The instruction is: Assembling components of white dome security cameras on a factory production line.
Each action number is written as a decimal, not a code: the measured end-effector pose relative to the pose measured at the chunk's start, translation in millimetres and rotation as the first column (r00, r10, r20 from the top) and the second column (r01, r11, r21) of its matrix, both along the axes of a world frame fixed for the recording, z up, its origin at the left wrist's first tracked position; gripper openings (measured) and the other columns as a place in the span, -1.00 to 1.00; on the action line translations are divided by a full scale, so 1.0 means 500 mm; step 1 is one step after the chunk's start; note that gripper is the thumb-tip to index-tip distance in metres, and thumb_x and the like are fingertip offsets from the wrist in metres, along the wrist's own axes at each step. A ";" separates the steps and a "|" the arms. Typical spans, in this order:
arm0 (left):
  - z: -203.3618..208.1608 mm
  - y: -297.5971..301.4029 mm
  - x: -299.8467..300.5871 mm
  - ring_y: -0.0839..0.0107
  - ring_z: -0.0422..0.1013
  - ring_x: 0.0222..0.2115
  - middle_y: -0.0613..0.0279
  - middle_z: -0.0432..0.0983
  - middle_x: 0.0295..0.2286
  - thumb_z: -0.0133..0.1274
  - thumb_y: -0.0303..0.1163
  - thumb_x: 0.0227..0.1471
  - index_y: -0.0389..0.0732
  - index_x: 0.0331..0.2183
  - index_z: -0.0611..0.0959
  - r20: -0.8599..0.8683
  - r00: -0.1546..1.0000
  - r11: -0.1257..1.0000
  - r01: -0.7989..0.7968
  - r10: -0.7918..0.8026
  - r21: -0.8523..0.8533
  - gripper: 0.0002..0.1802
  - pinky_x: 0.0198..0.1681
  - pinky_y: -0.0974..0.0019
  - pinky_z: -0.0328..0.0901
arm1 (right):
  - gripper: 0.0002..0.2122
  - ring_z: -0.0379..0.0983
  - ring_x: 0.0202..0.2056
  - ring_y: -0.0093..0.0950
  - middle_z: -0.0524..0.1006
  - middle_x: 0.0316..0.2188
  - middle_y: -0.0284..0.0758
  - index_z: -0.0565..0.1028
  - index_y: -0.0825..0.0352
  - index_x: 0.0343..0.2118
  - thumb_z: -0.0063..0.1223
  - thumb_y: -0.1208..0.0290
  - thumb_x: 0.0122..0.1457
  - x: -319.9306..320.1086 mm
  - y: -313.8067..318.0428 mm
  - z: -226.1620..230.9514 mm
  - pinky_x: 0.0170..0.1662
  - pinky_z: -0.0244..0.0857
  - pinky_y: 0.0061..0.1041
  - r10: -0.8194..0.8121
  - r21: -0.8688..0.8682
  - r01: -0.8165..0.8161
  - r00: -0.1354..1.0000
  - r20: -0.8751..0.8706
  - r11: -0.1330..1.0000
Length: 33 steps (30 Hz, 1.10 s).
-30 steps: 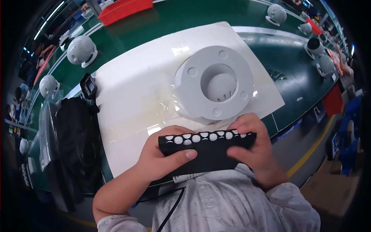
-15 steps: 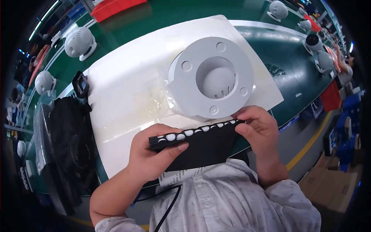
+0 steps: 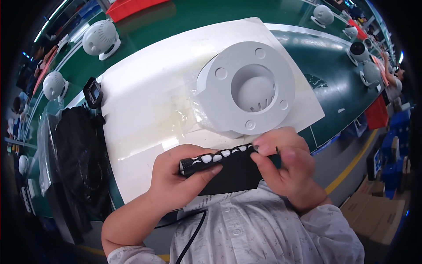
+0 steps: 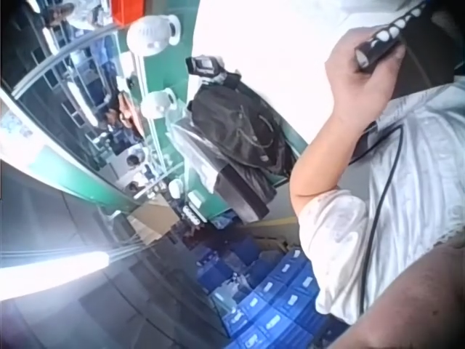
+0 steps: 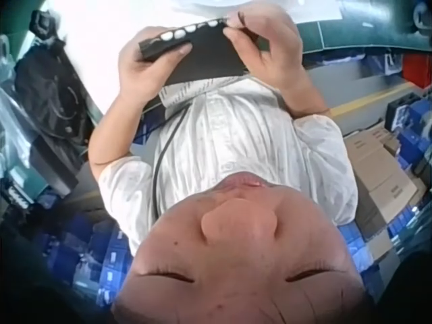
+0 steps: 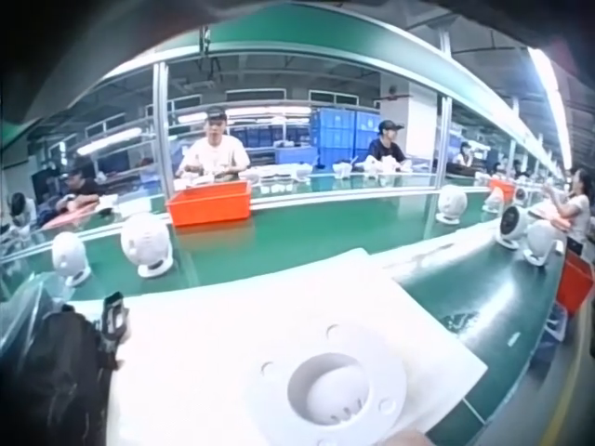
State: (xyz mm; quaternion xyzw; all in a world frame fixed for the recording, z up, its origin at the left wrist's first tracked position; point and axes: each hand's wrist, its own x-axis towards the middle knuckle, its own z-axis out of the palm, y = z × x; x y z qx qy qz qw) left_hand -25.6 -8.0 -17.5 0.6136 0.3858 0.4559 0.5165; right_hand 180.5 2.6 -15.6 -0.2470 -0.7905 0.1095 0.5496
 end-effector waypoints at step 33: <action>-0.018 0.022 0.003 0.25 0.43 -0.24 -0.24 -0.08 0.06 0.07 -0.66 -0.35 -0.21 -0.33 0.57 -0.056 0.977 0.956 0.212 -0.204 0.205 -0.63 -0.22 0.43 0.27 | -0.39 0.38 -0.34 -0.57 0.27 -0.11 -0.07 0.00 0.32 0.09 -0.12 0.73 -0.09 0.034 0.152 0.178 -0.25 0.32 -0.64 0.006 -0.336 0.043 0.990 0.141 0.941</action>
